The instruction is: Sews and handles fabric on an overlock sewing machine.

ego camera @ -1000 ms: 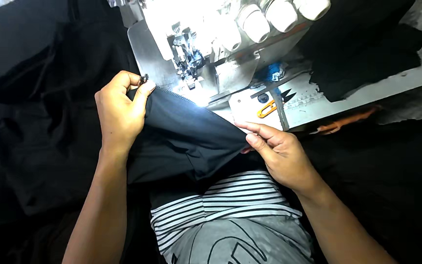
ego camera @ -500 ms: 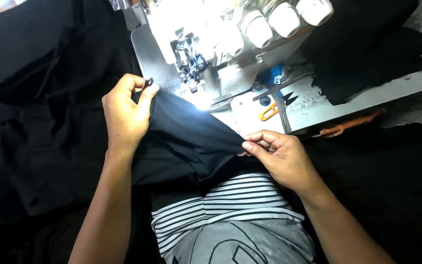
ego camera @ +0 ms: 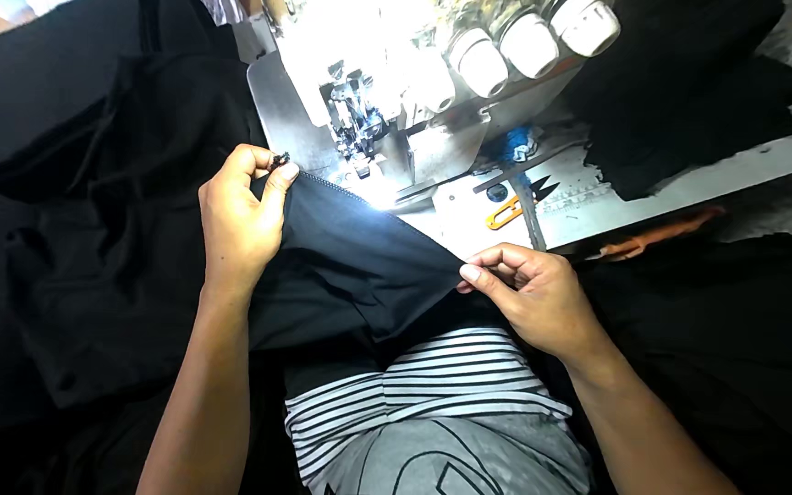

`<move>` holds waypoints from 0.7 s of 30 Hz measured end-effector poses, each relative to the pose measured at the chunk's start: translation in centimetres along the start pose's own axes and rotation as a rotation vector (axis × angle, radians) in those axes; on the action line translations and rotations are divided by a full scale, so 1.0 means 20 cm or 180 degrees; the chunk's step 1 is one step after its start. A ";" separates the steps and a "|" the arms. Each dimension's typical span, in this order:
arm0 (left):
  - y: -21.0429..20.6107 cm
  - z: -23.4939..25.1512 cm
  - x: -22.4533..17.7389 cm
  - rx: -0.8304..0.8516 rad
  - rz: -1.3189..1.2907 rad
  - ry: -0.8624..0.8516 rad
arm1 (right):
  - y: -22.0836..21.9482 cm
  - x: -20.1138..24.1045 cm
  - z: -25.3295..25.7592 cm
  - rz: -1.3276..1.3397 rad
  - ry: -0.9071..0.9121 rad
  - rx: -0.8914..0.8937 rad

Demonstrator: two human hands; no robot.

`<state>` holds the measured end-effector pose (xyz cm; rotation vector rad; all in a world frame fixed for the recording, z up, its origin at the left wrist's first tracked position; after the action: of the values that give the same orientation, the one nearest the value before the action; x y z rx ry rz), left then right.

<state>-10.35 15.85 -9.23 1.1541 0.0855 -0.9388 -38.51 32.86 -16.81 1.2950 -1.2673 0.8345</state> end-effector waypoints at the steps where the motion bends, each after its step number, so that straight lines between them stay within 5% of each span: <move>1: 0.00 0.00 0.00 0.0034 0.0031 0.0011 | 0.00 0.00 0.00 0.0000 0.0002 0.0009; 21: 0.16 -0.07 -0.11 0.0337 0.0094 0.0131 | 0.03 -0.02 0.01 -0.0128 -0.0056 0.0009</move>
<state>-9.15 18.63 -6.41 1.2696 0.0523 -0.9021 -39.29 32.93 -17.15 1.3284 -1.2505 0.7982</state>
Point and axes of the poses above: each hand's wrist, its own z-axis towards the middle knuckle, its own y-axis out of the back of the hand, x = y × z, the point moved 3 cm from there along z, towards the middle knuckle, and after that the axes turned 10 degrees about -y, right-handed, at the moved point
